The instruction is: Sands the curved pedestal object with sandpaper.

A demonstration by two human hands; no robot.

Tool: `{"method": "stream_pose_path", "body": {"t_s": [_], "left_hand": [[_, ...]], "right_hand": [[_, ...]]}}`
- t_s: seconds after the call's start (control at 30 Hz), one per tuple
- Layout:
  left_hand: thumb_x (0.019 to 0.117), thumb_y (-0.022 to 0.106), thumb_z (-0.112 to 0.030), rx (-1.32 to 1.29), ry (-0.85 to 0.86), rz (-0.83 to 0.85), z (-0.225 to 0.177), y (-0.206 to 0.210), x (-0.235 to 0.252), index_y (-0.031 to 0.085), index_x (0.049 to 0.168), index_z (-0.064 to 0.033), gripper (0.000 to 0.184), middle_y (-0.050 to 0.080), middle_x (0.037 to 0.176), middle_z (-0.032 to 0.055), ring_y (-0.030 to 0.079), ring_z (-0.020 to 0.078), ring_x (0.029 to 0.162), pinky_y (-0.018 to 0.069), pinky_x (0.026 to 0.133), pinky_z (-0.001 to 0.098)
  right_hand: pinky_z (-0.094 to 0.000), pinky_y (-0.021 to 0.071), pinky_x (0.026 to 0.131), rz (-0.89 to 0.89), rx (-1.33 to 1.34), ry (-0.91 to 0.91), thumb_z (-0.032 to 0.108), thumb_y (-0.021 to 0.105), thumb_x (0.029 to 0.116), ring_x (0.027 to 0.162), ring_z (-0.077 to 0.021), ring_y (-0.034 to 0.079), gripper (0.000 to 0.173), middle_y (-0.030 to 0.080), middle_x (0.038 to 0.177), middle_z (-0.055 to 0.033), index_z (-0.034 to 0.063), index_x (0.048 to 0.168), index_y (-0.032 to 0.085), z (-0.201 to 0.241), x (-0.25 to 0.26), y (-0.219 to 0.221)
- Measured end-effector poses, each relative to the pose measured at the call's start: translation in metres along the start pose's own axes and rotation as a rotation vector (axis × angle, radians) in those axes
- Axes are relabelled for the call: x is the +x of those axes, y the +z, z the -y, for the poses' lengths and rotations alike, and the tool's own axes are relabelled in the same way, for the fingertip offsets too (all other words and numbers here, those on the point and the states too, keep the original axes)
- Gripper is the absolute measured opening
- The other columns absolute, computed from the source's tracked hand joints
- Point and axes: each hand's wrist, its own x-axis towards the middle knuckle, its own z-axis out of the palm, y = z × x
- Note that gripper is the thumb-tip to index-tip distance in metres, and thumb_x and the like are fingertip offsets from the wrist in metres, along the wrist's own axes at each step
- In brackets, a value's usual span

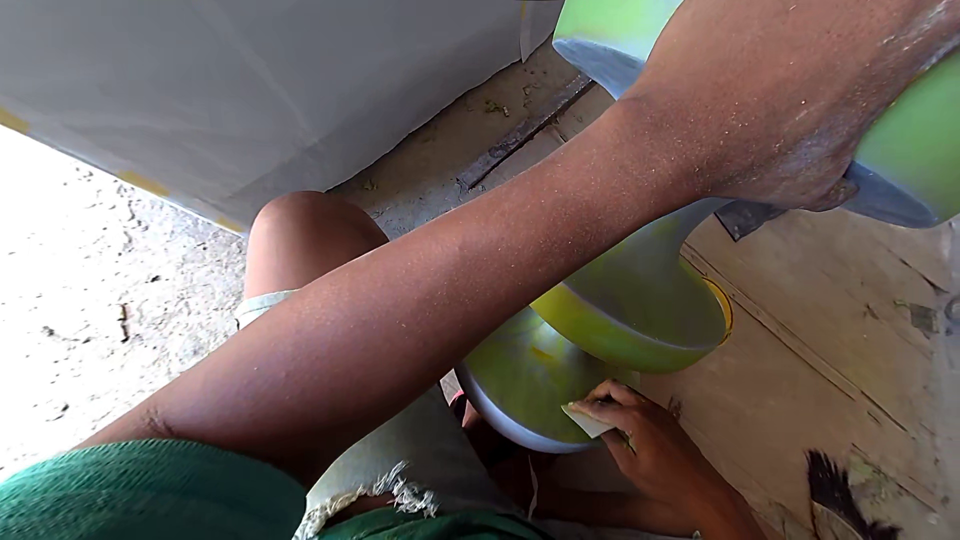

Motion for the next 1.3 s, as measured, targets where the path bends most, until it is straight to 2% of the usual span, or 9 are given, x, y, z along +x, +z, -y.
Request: {"method": "stream_pose_path", "body": {"t_s": [0.2, 0.37, 0.5, 0.6, 0.67, 0.8, 0.93, 1.07, 1.3], "left_hand": [[0.0799, 0.066, -0.065, -0.018, -0.040, 0.054, 0.000, -0.004, -0.002, 0.068, 0.132, -0.0220, 0.067, 0.071, 0.109, -0.0014, 0.066, 0.0182, 0.098, 0.0489, 0.075, 0.0409], [0.0788, 0.068, -0.063, -0.001, -0.021, 0.004, -0.004, -0.003, -0.002, 0.068, 0.133, -0.0236, 0.067, 0.072, 0.109, -0.0016, 0.066, 0.0188, 0.096, 0.0492, 0.073, 0.0411], [0.0783, 0.068, -0.060, 0.021, 0.008, -0.031, -0.011, -0.005, -0.002, 0.067, 0.131, -0.0213, 0.065, 0.070, 0.107, 0.0002, 0.066, 0.0203, 0.095, 0.0483, 0.072, 0.0413], [0.0772, 0.070, -0.058, 0.032, 0.014, -0.033, -0.017, -0.006, -0.002, 0.067, 0.131, -0.0194, 0.066, 0.070, 0.108, 0.0019, 0.066, 0.0222, 0.096, 0.0474, 0.074, 0.0437], [0.0772, 0.070, -0.059, 0.051, 0.011, 0.003, -0.020, -0.008, 0.000, 0.065, 0.131, -0.0201, 0.067, 0.069, 0.110, 0.0012, 0.065, 0.0217, 0.098, 0.0477, 0.075, 0.0437], [0.0773, 0.069, -0.061, 0.036, 0.019, -0.018, -0.013, -0.006, -0.001, 0.065, 0.130, -0.0202, 0.067, 0.070, 0.107, 0.0018, 0.066, 0.0225, 0.096, 0.0486, 0.072, 0.0435], [0.0772, 0.065, -0.071, 0.012, -0.036, -0.029, 0.002, -0.008, -0.010, 0.068, 0.131, -0.0250, 0.071, 0.072, 0.106, -0.0010, 0.068, 0.0198, 0.094, 0.0503, 0.071, 0.0440], [0.0737, 0.062, -0.077, 0.026, -0.095, -0.030, 0.008, -0.013, -0.013, 0.071, 0.123, -0.0262, 0.072, 0.072, 0.100, -0.0016, 0.068, 0.0189, 0.090, 0.0485, 0.068, 0.0459], [0.0735, 0.062, -0.077, 0.043, -0.109, -0.025, 0.008, -0.011, -0.012, 0.071, 0.124, -0.0263, 0.072, 0.072, 0.100, -0.0021, 0.067, 0.0184, 0.090, 0.0473, 0.069, 0.0449]], "right_hand": [[-0.0314, 0.0587, 0.089, -0.038, -0.004, -0.072, 0.016, 0.058, 0.0944, 0.113, -0.0106, 0.063, 0.045, 0.065, 0.125, 0.0048, 0.0374, 0.133, 0.069, 0.010, -0.034, 0.009], [-0.0326, 0.0576, 0.091, -0.017, 0.031, -0.114, 0.024, 0.058, 0.0977, 0.112, -0.0092, 0.064, 0.036, 0.067, 0.123, 0.0055, 0.0349, 0.129, 0.071, 0.005, -0.041, 0.002], [-0.0327, 0.0590, 0.086, -0.219, 0.166, -0.066, 0.023, 0.053, 0.0982, 0.104, -0.0069, 0.066, 0.036, 0.070, 0.118, 0.0053, 0.0305, 0.127, 0.073, -0.006, -0.030, -0.020], [-0.0325, 0.0573, 0.096, -0.312, 0.161, -0.017, 0.024, 0.052, 0.0997, 0.113, -0.0061, 0.066, 0.036, 0.071, 0.122, 0.0063, 0.0298, 0.128, 0.073, -0.018, -0.016, -0.026], [-0.0358, 0.0558, 0.100, -0.245, 0.091, -0.010, 0.021, 0.053, 0.1002, 0.119, -0.0079, 0.064, 0.038, 0.069, 0.128, 0.0058, 0.0321, 0.132, 0.071, -0.019, -0.008, -0.016], [-0.0375, 0.0615, 0.085, -0.155, -0.155, -0.065, 0.009, 0.064, 0.0915, 0.106, -0.0186, 0.069, 0.049, 0.068, 0.122, -0.0044, 0.0267, 0.137, 0.067, -0.004, -0.010, 0.019], [-0.0369, 0.0623, 0.074, -0.083, -0.275, -0.122, 0.008, 0.071, 0.0792, 0.099, -0.0203, 0.069, 0.054, 0.068, 0.114, -0.0039, 0.0253, 0.130, 0.072, 0.002, -0.033, 0.012], [-0.0376, 0.0612, 0.079, -0.102, -0.104, -0.154, 0.028, 0.063, 0.0959, 0.099, -0.0123, 0.070, 0.029, 0.071, 0.114, 0.0029, 0.0301, 0.122, 0.074, -0.021, -0.037, -0.014], [-0.0374, 0.0561, 0.098, -0.237, 0.039, -0.077, 0.024, 0.058, 0.0983, 0.112, -0.0097, 0.067, 0.031, 0.073, 0.119, 0.0009, 0.0250, 0.124, 0.076, -0.080, 0.011, -0.023]]}}
